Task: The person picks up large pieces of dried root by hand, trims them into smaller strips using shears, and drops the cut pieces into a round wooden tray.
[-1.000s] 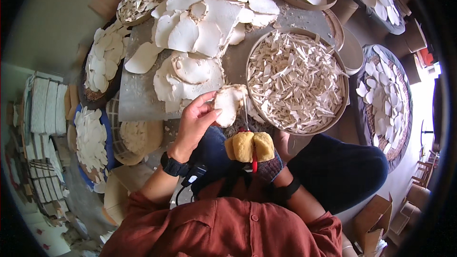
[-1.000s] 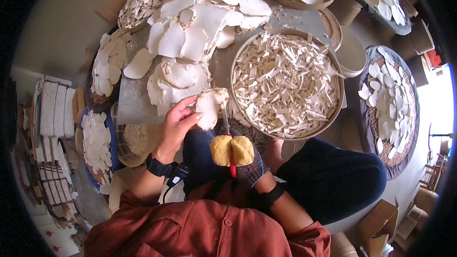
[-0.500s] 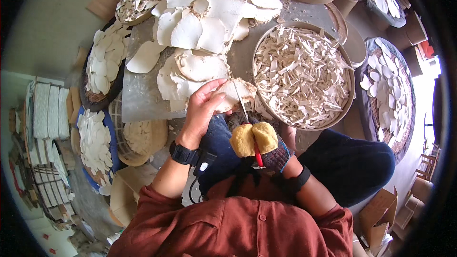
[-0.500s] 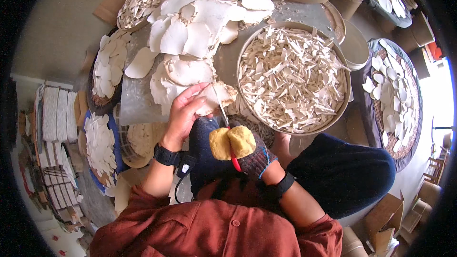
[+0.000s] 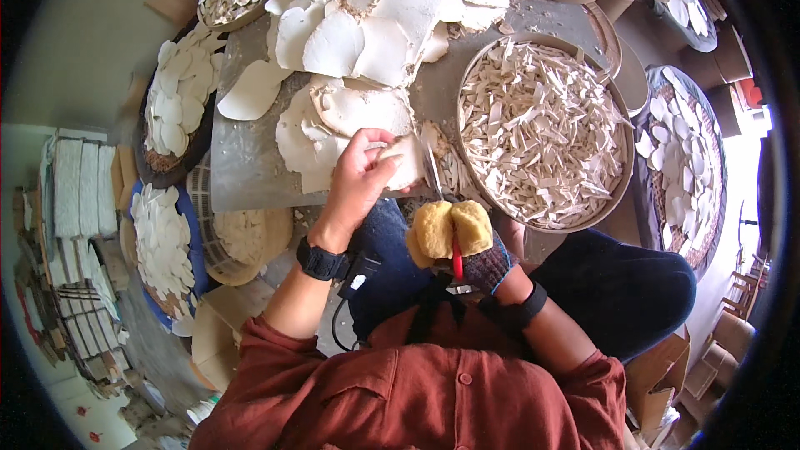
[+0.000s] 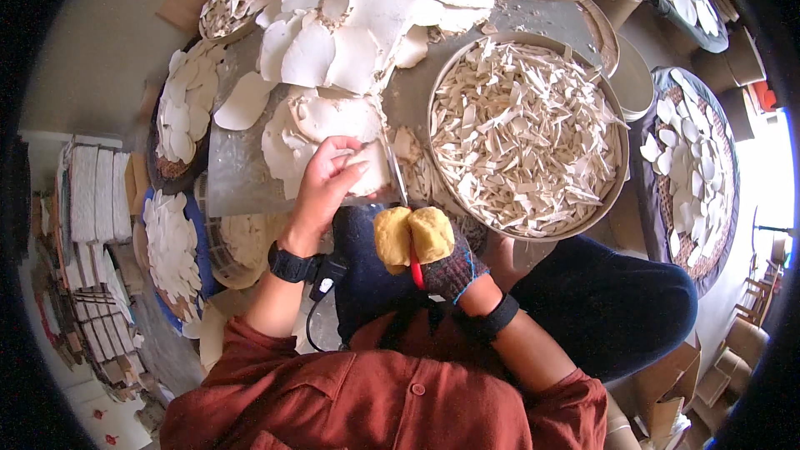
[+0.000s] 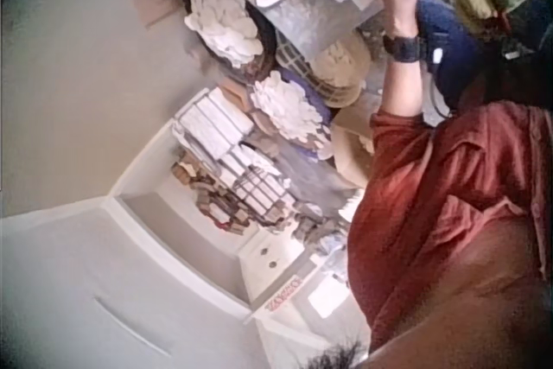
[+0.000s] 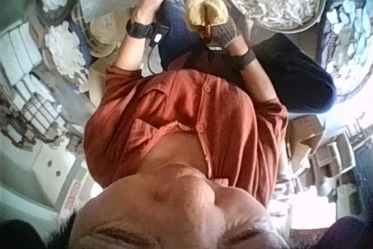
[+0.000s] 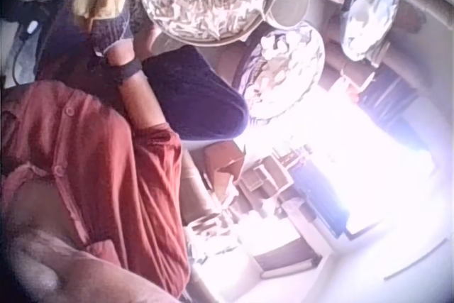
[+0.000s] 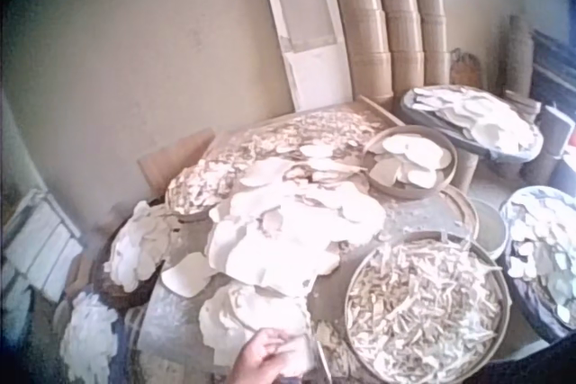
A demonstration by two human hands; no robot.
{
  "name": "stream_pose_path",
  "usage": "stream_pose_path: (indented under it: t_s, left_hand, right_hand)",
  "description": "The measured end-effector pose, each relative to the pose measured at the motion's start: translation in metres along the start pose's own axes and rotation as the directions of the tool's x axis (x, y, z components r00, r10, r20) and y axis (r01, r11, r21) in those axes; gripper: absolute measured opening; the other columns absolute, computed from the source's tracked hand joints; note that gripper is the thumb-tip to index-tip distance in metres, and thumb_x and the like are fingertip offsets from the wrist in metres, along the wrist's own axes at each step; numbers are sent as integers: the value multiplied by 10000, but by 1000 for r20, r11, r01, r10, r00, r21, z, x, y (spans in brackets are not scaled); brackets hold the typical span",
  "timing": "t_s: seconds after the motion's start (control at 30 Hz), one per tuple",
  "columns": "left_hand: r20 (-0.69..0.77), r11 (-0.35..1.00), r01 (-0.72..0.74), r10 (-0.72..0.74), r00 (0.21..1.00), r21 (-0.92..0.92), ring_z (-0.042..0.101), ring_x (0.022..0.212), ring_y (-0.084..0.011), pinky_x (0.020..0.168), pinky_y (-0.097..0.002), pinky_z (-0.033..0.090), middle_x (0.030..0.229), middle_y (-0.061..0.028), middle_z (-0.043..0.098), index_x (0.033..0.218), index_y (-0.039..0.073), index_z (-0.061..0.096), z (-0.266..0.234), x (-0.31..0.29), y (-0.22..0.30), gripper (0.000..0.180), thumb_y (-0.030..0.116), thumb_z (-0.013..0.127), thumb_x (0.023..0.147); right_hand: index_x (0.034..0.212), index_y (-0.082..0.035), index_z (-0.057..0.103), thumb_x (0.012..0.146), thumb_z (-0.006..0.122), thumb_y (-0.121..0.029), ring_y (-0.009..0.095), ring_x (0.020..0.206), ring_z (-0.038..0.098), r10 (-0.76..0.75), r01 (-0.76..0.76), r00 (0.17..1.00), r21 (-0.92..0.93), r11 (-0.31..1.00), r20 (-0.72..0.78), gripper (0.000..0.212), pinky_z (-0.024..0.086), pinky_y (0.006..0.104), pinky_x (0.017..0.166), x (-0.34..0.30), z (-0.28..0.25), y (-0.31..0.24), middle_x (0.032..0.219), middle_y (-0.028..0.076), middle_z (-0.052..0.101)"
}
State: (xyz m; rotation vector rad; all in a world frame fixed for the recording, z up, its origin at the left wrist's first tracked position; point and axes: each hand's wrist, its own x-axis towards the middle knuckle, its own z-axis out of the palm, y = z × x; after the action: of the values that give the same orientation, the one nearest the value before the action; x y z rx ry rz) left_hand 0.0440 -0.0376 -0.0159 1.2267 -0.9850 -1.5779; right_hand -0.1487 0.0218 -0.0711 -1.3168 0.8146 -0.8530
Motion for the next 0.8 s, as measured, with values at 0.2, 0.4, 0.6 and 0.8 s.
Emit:
stream_pose_path:
  t_s: [0.2,0.4,0.6,0.8]
  left_hand:
    - [-66,861,-337,389,919,380,550,822,-90,693,-232,494,984,-85,582,1088,-13,482,13,0,-8,295,1,567,806]
    - [-380,955,-285,235,895,-81,597,829,-156,641,-286,553,997,-148,588,1197,-10,396,41,-6,-16,391,-10,527,828]
    - [-80,994,-107,107,991,0,622,776,-169,615,-261,543,962,-133,614,1222,-8,416,48,-12,-10,377,30,498,855]
    - [7,995,52,-52,999,-81,648,696,-237,566,-260,544,904,-153,623,1225,-4,415,44,-7,-6,395,43,510,845]
  right_hand:
    - [1059,-72,542,704,632,-158,289,933,566,278,-286,956,530,798,96,377,449,354,823,0,-5,-18,988,114,602]
    - [1047,-91,549,650,708,-299,273,916,573,181,-203,977,243,949,108,476,468,320,790,-12,-1,-14,1000,108,603]
    - [1135,-45,511,858,527,-143,176,1011,546,2,-195,975,849,490,223,294,425,291,899,-22,-24,-31,1104,108,564]
    - [1058,-57,550,830,583,-176,175,933,584,309,-317,940,710,628,146,260,452,294,848,-43,-23,-13,1024,75,604]
